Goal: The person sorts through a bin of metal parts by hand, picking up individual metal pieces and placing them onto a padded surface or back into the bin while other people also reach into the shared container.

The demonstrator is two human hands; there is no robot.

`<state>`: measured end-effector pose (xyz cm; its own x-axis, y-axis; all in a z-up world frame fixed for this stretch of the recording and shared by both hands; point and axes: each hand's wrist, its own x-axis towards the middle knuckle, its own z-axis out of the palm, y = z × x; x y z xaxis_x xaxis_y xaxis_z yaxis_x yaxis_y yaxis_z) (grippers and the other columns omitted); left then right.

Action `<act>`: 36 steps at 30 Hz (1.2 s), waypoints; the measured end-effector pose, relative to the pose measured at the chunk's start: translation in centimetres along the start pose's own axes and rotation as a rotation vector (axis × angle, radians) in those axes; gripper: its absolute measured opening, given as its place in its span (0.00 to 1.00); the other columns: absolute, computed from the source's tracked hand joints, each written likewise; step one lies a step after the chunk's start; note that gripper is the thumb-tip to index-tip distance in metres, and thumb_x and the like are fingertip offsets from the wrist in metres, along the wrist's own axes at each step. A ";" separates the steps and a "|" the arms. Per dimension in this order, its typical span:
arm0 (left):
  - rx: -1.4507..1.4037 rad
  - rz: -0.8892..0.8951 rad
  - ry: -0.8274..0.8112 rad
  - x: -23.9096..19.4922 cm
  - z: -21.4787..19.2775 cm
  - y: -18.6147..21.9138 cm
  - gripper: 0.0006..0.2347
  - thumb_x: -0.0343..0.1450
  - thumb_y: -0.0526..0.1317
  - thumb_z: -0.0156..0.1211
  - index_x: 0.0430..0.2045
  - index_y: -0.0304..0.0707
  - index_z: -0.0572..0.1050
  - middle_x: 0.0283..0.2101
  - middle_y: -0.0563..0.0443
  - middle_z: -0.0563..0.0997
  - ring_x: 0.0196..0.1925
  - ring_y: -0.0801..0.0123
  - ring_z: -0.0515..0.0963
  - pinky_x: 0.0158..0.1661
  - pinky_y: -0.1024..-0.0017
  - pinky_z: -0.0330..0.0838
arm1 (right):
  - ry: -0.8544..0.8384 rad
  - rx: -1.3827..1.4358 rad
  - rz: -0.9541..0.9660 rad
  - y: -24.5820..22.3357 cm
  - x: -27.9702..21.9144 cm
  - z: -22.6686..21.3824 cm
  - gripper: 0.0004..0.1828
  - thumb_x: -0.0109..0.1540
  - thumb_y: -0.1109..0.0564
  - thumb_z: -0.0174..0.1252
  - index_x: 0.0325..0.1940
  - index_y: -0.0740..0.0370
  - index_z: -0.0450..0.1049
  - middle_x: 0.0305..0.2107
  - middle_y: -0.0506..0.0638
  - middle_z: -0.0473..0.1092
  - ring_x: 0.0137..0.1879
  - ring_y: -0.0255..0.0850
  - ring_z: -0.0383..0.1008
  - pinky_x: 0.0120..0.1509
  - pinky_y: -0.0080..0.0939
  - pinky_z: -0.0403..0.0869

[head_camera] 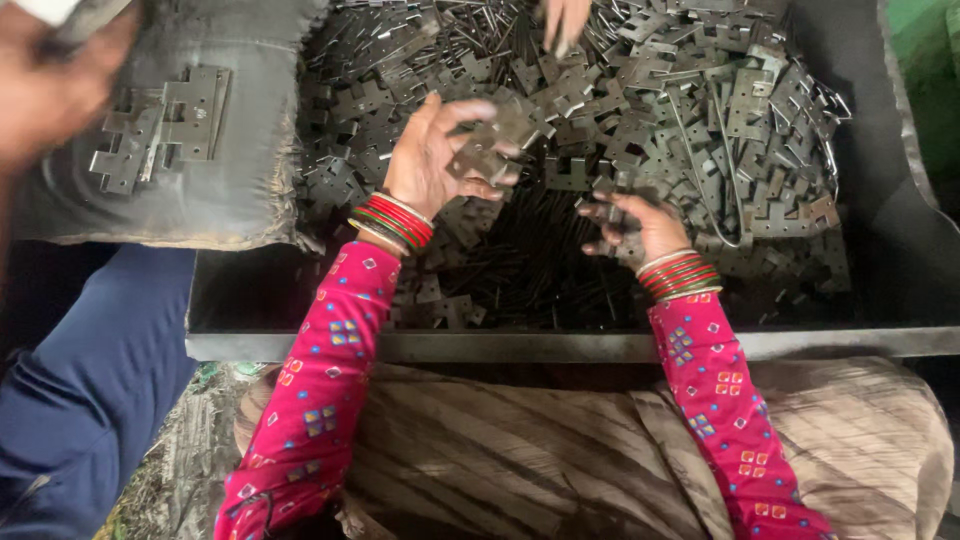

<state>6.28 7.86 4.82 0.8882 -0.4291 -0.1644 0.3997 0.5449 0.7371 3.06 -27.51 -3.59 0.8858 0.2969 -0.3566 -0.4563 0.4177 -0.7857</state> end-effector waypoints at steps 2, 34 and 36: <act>0.111 0.019 0.062 0.9 1.0 -0.9 0.18 0.72 0.48 0.49 0.49 0.35 0.70 0.41 0.34 0.85 0.37 0.46 0.87 0.34 0.56 0.85 | -0.011 0.020 0.019 0.4 0.3 0.4 0.21 0.66 0.52 0.54 0.60 0.67 0.73 0.50 0.64 0.77 0.31 0.39 0.70 0.50 0.63 0.78; 1.797 0.640 0.533 -0.2 2.2 -4.0 0.17 0.65 0.36 0.60 0.49 0.40 0.77 0.25 0.40 0.81 0.28 0.44 0.82 0.31 0.49 0.75 | 0.725 -1.460 -1.292 -1.2 2.9 -1.4 0.09 0.71 0.56 0.69 0.44 0.64 0.79 0.38 0.58 0.75 0.44 0.56 0.75 0.48 0.53 0.74; 2.014 0.796 0.732 -0.9 1.1 -1.3 0.15 0.66 0.33 0.61 0.48 0.45 0.77 0.26 0.47 0.81 0.25 0.52 0.82 0.28 0.54 0.76 | 0.718 -1.179 -1.176 -1.5 1.7 -1.4 0.08 0.71 0.59 0.67 0.44 0.69 0.79 0.35 0.57 0.75 0.38 0.45 0.74 0.43 0.45 0.73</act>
<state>4.72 6.77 4.77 0.7906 -0.0642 0.6090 -0.2055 -0.9646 0.1651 5.35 -28.78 -3.74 0.6730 -0.1930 0.7141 0.3753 -0.7427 -0.5545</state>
